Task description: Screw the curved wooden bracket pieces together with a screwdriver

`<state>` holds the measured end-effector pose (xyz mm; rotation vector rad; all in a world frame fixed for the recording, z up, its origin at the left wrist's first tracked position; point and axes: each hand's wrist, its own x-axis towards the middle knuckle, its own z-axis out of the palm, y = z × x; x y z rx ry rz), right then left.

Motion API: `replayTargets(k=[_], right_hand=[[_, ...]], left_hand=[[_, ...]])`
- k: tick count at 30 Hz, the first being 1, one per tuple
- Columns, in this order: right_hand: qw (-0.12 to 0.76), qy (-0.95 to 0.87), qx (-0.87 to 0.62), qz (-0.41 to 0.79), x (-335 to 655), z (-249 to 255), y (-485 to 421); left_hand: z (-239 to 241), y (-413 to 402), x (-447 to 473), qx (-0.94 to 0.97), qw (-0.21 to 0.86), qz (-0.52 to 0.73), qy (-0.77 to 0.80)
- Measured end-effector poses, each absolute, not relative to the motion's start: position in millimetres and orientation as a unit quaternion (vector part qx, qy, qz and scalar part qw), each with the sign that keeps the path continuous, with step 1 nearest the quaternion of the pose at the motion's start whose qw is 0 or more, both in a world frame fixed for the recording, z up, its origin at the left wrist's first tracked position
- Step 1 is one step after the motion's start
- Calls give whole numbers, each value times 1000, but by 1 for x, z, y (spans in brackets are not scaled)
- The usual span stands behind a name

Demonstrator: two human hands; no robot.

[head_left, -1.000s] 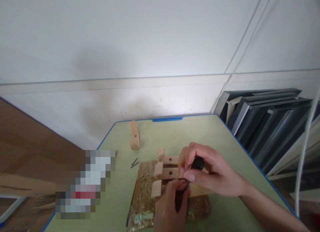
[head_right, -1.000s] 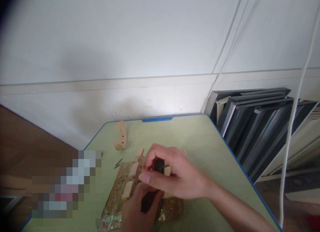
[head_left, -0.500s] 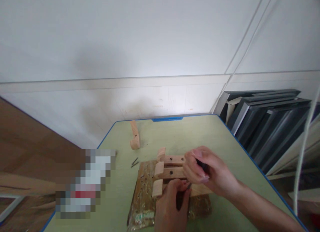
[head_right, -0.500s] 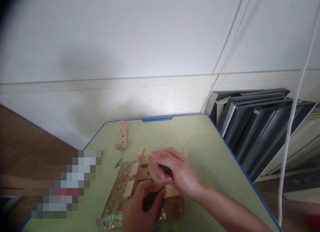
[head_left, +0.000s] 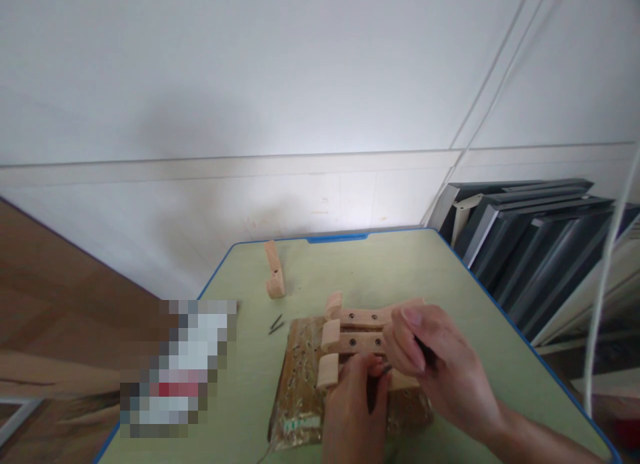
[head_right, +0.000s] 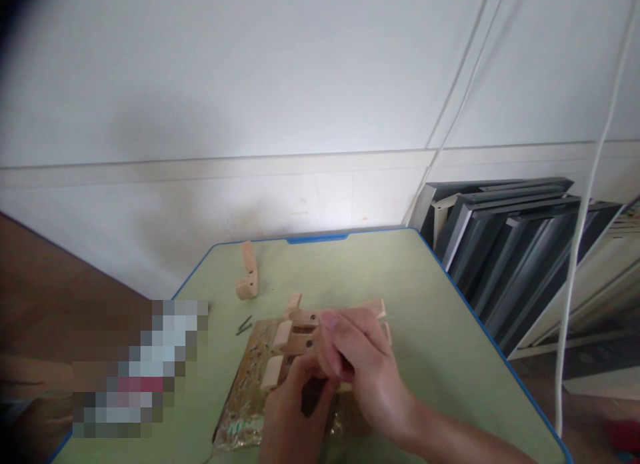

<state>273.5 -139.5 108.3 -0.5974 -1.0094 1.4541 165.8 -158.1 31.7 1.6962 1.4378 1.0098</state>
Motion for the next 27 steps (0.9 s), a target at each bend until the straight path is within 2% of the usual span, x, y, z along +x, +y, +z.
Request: replayTargets(k=[5, 9, 14, 23, 27], right_hand=[[612, -441, -225, 617, 274, 103, -136], [570, -491, -191, 631, 278, 102, -130], [527, -530, -163, 644, 284, 101, -120], [640, -453, -209, 585, 277, 83, -118], [646, -419, -244, 589, 270, 88, -114]], left_hand=[[32, -159, 165, 654, 351, 381, 552], [37, -159, 169, 652, 353, 366, 563], [42, -156, 176, 655, 295, 373, 587], [33, -156, 179, 634, 307, 392, 591], [31, -157, 179, 625, 305, 411, 590]])
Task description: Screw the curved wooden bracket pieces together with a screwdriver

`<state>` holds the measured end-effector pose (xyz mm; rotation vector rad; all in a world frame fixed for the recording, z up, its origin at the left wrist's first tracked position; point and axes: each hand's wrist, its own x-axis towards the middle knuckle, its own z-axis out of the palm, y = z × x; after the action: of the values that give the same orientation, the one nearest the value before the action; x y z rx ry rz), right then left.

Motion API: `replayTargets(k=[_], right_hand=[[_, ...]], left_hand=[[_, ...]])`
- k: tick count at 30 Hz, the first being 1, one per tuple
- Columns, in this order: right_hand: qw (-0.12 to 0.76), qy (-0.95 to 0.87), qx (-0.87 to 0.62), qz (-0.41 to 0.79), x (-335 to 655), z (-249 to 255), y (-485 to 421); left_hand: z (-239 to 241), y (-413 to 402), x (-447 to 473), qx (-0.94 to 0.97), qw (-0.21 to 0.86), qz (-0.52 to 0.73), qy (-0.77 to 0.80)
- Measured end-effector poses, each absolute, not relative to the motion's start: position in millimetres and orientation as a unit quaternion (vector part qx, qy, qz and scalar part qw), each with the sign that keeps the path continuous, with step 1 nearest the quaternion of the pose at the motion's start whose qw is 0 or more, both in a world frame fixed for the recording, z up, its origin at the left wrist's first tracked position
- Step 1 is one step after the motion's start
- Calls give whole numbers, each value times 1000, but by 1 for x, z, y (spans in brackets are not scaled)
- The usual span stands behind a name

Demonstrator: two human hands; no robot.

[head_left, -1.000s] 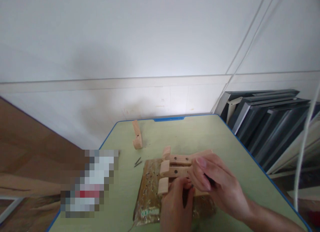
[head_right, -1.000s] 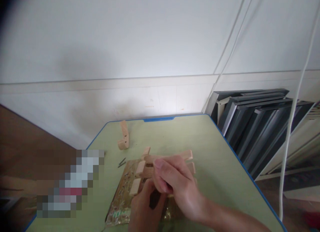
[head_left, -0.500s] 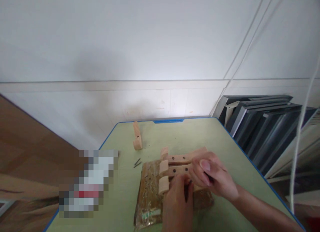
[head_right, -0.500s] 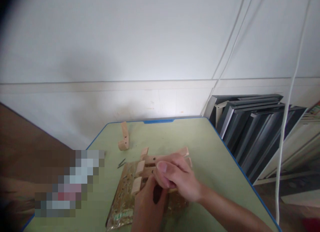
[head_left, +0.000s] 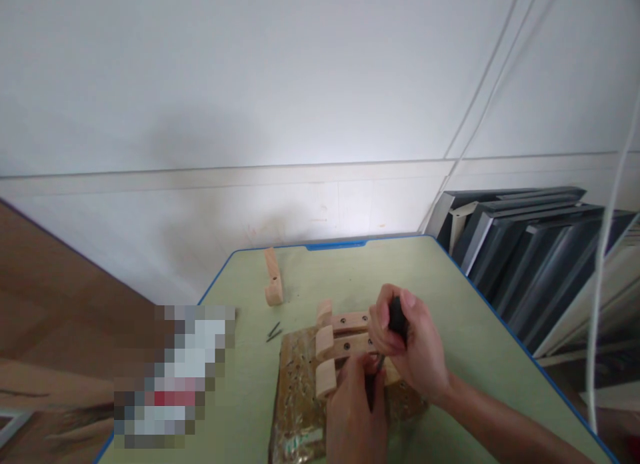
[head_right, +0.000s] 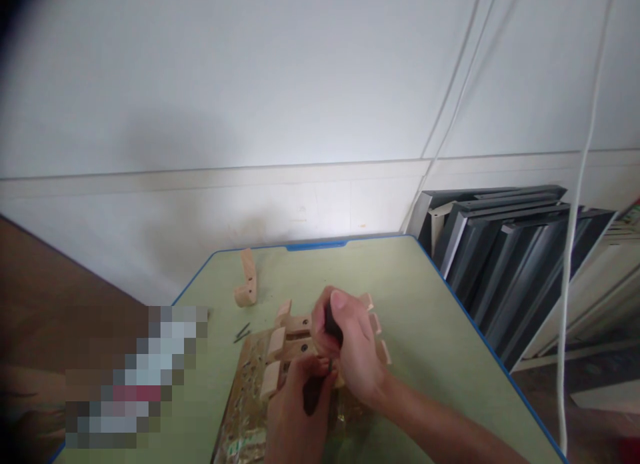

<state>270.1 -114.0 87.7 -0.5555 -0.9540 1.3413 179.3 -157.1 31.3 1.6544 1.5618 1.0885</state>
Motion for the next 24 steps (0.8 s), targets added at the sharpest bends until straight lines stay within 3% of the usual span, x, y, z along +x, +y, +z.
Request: replayTargets(k=[24], right_hand=[[590, -438, -202, 647, 274, 90, -109]], left_hand=[[25, -154, 178, 631, 283, 361, 626]])
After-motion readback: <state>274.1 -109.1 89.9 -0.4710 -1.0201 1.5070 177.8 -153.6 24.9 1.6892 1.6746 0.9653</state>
